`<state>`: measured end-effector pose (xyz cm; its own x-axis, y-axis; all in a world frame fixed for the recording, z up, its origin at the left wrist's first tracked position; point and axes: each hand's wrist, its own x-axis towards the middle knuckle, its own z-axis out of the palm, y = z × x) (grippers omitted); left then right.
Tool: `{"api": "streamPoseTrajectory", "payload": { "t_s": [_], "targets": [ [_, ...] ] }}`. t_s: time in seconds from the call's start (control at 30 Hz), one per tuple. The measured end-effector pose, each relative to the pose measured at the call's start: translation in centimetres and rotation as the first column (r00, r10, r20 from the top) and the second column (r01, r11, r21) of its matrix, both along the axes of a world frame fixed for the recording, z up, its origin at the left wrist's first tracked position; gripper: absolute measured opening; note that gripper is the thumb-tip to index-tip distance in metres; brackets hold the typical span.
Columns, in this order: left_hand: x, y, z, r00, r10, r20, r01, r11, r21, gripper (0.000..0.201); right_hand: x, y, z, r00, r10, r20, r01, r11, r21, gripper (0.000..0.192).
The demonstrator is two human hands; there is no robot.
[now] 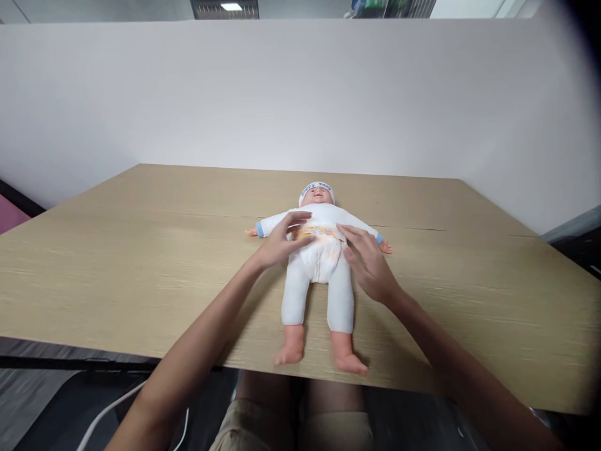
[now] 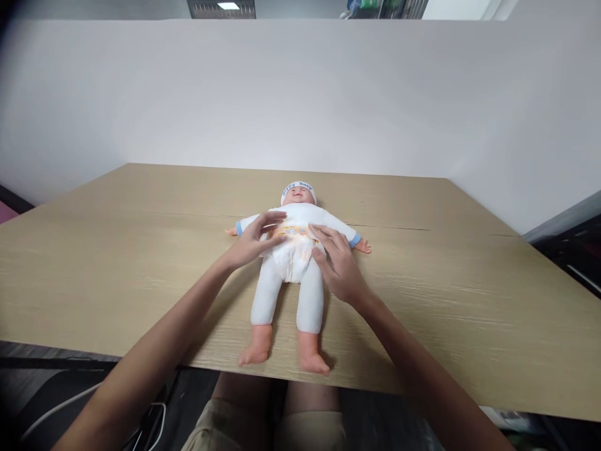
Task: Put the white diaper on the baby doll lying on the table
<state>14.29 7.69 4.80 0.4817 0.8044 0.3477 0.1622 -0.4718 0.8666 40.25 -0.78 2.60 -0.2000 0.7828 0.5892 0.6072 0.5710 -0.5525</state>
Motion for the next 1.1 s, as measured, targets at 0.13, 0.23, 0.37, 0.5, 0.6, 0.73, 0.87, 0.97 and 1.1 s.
{"api": "streamPoseTrajectory", "payload": {
  "t_s": [0.13, 0.23, 0.37, 0.5, 0.6, 0.73, 0.87, 0.97, 1.1],
  "targets": [
    [-3.6, 0.3, -1.4, 0.924, 0.288, -0.253, -0.293, 0.956, 0.020, 0.039, -1.7, 1.3, 2.5, 0.999, -0.026, 0.030, 0.027, 1.000, -0.005, 0.031],
    [-5.3, 0.9, -2.8, 0.797, 0.379, -0.470, -0.337, 0.925, 0.173, 0.033, -3.9, 3.2, 3.4, 0.993, -0.029, 0.117, 0.029, 1.000, -0.001, 0.017],
    [-6.2, 2.1, -4.0, 0.791, 0.327, -0.517, -0.294, 0.944, 0.148, 0.027, -6.3, 5.6, 2.7, 0.975, -0.141, 0.172, 0.142, 0.990, 0.005, 0.019],
    [-6.5, 3.1, -3.6, 0.789, 0.265, -0.555, -0.307, 0.951, 0.018, 0.031, -7.0, 6.8, 1.9, 0.961, -0.207, 0.185, 0.221, 0.973, -0.061, 0.035],
    [-7.0, 3.7, -2.5, 0.794, 0.195, -0.575, -0.295, 0.952, -0.083, 0.037, -6.8, 7.0, 1.7, 0.963, -0.211, 0.170, 0.225, 0.972, -0.067, 0.036],
    [-7.7, 3.9, -0.6, 0.877, 0.099, -0.470, -0.252, 0.928, -0.275, 0.045, -6.6, 7.1, 1.4, 0.969, -0.194, 0.151, 0.203, 0.978, -0.049, 0.037],
    [-6.9, 3.9, 1.3, 0.950, 0.057, -0.307, -0.155, 0.940, -0.303, 0.047, -6.6, 7.2, 1.1, 0.972, -0.187, 0.142, 0.195, 0.980, -0.044, 0.038],
    [-4.9, 3.8, 2.4, 0.961, -0.009, -0.276, -0.074, 0.954, -0.292, 0.054, -6.5, 7.3, 1.0, 0.971, -0.188, 0.148, 0.195, 0.980, -0.038, 0.037],
    [-1.7, 4.1, 2.9, 0.968, -0.062, -0.245, -0.018, 0.950, -0.312, 0.054, -5.9, 7.3, 0.8, 0.976, -0.168, 0.140, 0.174, 0.984, -0.032, 0.035]
  ]
}}
